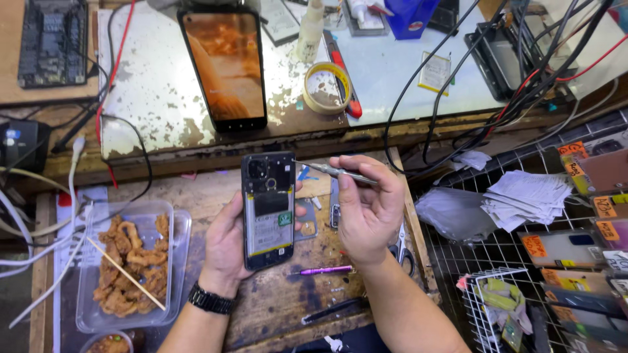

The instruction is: The person disassembles a smartphone by removing the back cover and internal components using a screwdriver and prying tool. They detach the battery and camera module, then reassemble the device by reconnecting components and securing the back cover.

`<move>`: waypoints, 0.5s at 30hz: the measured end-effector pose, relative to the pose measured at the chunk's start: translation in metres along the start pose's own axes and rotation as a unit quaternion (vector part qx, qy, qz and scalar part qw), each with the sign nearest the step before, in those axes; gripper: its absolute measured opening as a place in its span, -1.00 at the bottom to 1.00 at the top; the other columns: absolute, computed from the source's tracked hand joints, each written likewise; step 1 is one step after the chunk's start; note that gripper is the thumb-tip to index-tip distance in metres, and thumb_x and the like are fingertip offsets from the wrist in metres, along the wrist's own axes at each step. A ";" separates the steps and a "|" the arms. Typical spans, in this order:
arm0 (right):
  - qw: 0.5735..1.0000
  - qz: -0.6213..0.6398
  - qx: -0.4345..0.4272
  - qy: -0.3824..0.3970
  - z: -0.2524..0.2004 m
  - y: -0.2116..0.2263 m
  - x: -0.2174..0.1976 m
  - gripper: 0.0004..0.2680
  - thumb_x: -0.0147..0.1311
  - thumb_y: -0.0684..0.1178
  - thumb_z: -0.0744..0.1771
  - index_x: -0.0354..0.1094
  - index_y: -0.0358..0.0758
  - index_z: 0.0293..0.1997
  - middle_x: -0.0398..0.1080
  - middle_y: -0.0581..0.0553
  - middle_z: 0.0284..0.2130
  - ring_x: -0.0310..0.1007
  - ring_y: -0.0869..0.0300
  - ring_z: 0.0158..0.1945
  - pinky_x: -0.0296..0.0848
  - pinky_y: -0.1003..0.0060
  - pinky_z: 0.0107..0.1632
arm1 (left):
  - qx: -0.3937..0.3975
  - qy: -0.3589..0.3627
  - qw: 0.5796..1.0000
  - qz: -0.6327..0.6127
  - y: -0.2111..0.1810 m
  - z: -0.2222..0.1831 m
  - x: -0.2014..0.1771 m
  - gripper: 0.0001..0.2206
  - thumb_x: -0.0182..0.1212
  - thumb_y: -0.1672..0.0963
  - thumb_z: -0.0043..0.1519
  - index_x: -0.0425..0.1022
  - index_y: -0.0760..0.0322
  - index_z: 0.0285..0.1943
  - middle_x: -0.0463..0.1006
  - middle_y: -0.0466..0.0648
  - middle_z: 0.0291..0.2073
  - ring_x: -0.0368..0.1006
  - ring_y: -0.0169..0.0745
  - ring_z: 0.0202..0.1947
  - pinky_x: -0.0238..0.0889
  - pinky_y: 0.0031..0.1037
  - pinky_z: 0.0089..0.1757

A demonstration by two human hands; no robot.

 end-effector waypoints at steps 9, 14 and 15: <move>1.000 0.002 -0.015 0.012 0.000 0.001 0.004 -0.74 0.02 -0.38 0.43 0.09 -0.31 0.24 0.37 -0.29 0.11 0.50 0.08 0.19 0.55 0.25 0.23 | 0.003 0.005 1.000 -0.005 -0.001 -0.002 0.006 -0.38 -0.21 -0.07 0.42 0.14 0.46 0.54 0.29 0.37 0.39 0.44 0.29 0.16 0.34 -0.02 0.12; 1.000 0.005 0.022 0.009 -0.005 -0.006 -0.004 -0.74 0.00 -0.36 0.45 0.09 -0.31 0.27 0.38 -0.28 0.09 0.50 0.11 0.13 0.53 0.28 0.19 | 0.003 0.005 1.000 0.010 0.002 -0.003 0.001 -0.37 -0.19 -0.07 0.41 0.18 0.53 0.49 0.31 0.37 0.38 0.46 0.26 0.13 0.36 -0.02 0.12; 1.000 0.008 0.028 0.008 -0.003 -0.009 -0.004 -0.74 -0.01 -0.36 0.45 0.09 -0.31 0.27 0.39 -0.27 0.08 0.51 0.12 0.09 0.53 0.30 0.16 | 0.008 0.015 1.000 0.013 -0.002 -0.002 0.001 -0.36 -0.19 -0.07 0.41 0.18 0.55 0.49 0.31 0.37 0.38 0.47 0.25 0.14 0.36 -0.03 0.13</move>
Point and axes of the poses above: each hand's wrist, its own z-axis towards the middle knuckle, its own x-axis out of the palm, y = z × x, the point moved 8 cm from there along z, towards the middle knuckle
